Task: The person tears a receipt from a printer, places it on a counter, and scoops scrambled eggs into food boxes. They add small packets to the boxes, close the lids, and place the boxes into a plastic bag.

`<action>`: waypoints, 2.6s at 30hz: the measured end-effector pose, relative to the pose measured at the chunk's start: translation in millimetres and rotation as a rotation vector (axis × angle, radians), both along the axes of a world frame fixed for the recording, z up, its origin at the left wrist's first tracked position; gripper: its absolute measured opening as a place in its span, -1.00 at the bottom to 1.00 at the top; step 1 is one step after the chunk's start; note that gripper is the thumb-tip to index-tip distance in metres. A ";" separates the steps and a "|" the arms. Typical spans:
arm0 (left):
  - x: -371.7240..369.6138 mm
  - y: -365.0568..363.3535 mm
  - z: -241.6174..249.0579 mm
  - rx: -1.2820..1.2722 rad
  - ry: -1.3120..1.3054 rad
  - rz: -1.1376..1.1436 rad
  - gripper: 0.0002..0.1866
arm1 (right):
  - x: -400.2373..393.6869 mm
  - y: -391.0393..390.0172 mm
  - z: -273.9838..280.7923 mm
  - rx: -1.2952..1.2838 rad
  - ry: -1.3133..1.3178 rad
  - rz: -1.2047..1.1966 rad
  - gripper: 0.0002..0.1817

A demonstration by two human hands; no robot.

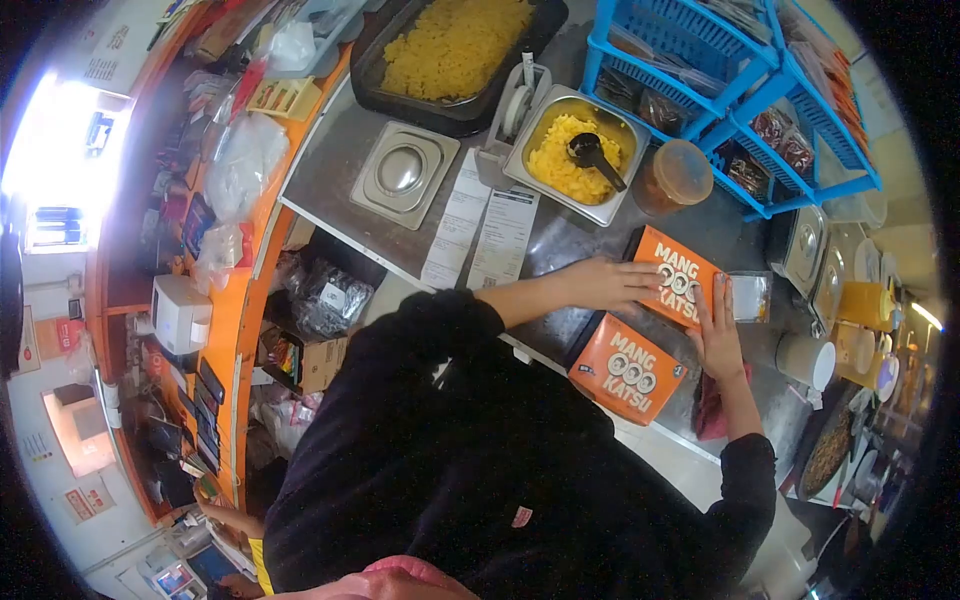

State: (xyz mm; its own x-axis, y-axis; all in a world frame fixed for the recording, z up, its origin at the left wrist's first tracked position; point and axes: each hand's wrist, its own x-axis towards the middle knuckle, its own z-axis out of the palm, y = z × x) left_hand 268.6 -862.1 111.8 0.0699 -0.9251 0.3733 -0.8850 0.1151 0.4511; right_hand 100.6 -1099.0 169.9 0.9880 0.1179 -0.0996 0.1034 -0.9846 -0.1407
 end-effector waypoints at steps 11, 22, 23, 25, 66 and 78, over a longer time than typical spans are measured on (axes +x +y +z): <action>-12.2 150.7 34.9 -0.284 0.452 0.790 -0.44 | 30.4 80.6 50.5 0.089 -0.160 -0.322 -0.31; 1.0 258.5 1.6 0.131 0.610 1.298 -0.15 | 125.0 356.0 -35.0 0.813 0.131 -0.445 -0.75; 8.3 263.5 0.0 0.099 0.757 1.270 -0.22 | 128.3 358.4 -38.4 0.805 0.132 -0.453 -0.74; 21.3 273.0 -4.9 0.040 1.051 1.201 -0.38 | 131.7 362.7 -42.9 0.791 0.135 -0.467 -0.71; -2.0 200.5 61.5 -0.138 0.154 0.681 -0.31 | -54.7 264.8 35.9 1.534 -0.280 -0.650 -0.70; -117.3 66.6 7.3 -0.180 -0.052 -0.062 -0.40 | -148.4 196.3 -4.9 1.125 -0.455 -0.847 -0.65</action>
